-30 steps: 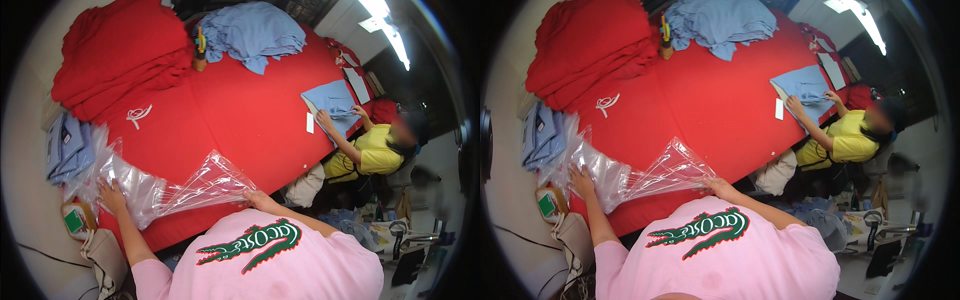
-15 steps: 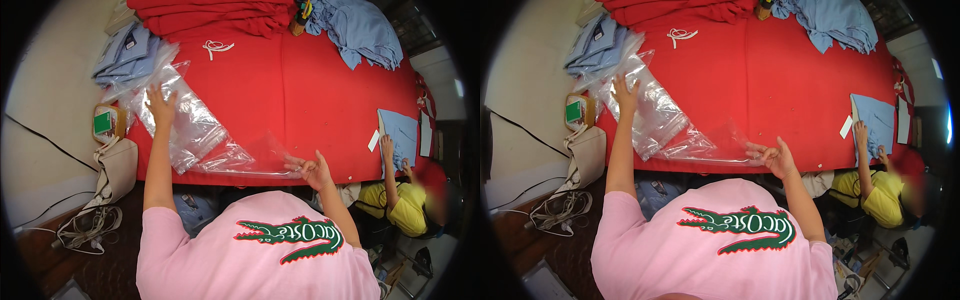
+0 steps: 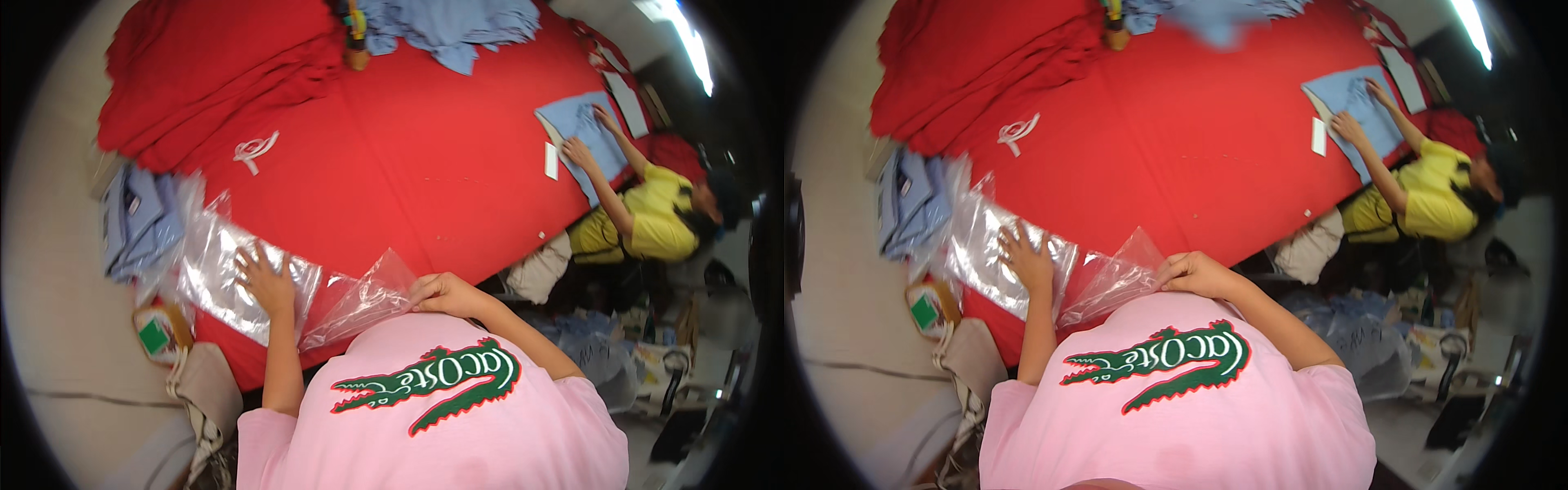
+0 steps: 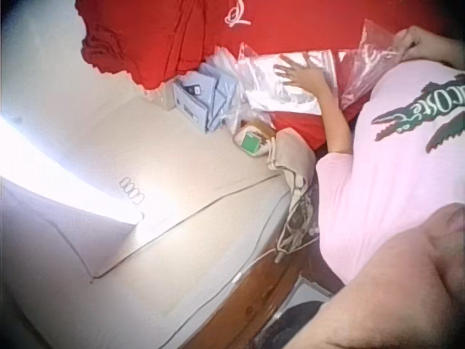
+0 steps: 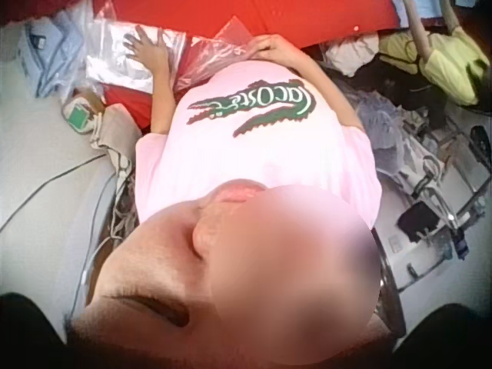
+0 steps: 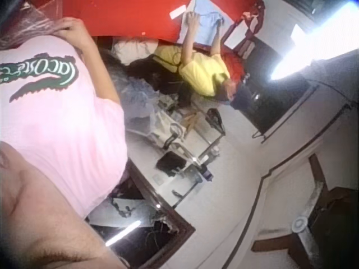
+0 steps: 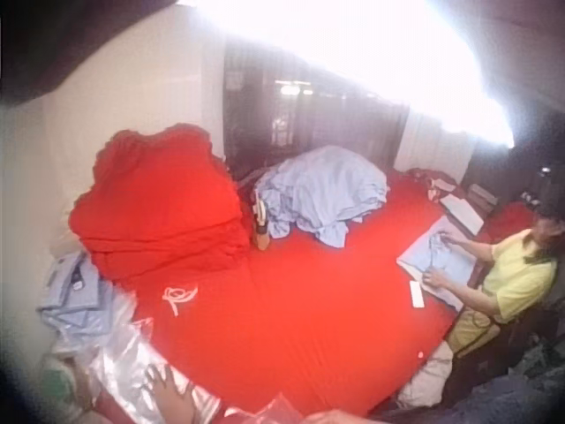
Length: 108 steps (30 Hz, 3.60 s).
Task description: The person places folded blue shirts into plastic bags and seals them by hand on a red work surface.
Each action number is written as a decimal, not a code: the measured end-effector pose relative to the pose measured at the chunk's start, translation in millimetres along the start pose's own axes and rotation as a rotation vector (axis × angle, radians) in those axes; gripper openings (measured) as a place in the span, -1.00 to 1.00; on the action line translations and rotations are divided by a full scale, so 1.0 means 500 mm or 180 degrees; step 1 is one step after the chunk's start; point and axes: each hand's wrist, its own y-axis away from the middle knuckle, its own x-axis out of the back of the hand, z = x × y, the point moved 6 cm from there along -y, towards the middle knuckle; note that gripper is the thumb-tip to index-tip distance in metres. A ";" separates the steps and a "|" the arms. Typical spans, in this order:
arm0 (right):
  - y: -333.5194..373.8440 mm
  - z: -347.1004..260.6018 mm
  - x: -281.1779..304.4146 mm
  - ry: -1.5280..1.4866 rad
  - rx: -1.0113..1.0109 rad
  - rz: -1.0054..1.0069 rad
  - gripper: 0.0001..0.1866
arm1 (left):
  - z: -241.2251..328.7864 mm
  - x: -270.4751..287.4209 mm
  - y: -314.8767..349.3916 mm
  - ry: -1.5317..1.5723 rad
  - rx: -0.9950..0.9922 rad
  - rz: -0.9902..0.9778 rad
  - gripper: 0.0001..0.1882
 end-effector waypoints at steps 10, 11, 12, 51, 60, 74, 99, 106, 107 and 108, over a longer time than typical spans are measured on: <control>0.160 0.033 0.004 0.0765 0.0637 0.1787 -0.79 | -0.035 -0.011 -0.018 -0.0193 0.0475 0.0111 -0.13; 0.165 0.040 0.011 0.0946 0.0579 0.1756 -0.79 | -0.038 -0.012 -0.020 -0.0210 0.0586 0.0103 -0.12; 0.174 0.030 0.006 0.1096 0.0493 0.1699 -0.79 | -0.035 -0.013 -0.024 -0.0171 0.0559 0.0099 -0.10; 0.009 0.140 -0.071 -0.0131 -0.1690 0.0908 -0.67 | -0.038 -0.025 -0.099 0.0043 0.0887 0.0141 -0.10; 0.281 0.237 0.060 -0.0049 -0.1923 0.1666 -0.77 | -0.068 -0.028 -0.134 -0.0223 0.0955 0.0196 -0.12; 0.549 0.005 0.382 0.0492 -0.0863 0.3992 -0.69 | 0.301 0.195 -0.064 0.3992 -0.0278 -0.1469 -0.30; 0.062 -0.022 0.597 0.1288 0.0748 0.1037 -0.31 | 0.685 -0.025 0.307 0.4544 0.0046 -0.2786 -0.29; -0.071 0.056 0.534 0.0577 -0.0150 -0.0418 -0.70 | 0.634 0.033 0.291 0.4319 0.0383 -0.2439 -0.38; -0.073 0.059 0.531 0.0439 -0.0074 -0.0306 -0.75 | 0.631 0.037 0.283 0.4596 0.0439 -0.2175 -0.37; -0.065 0.061 0.515 0.0299 -0.0010 -0.0218 -0.80 | 0.623 0.039 0.281 0.4863 0.0523 -0.1890 -0.37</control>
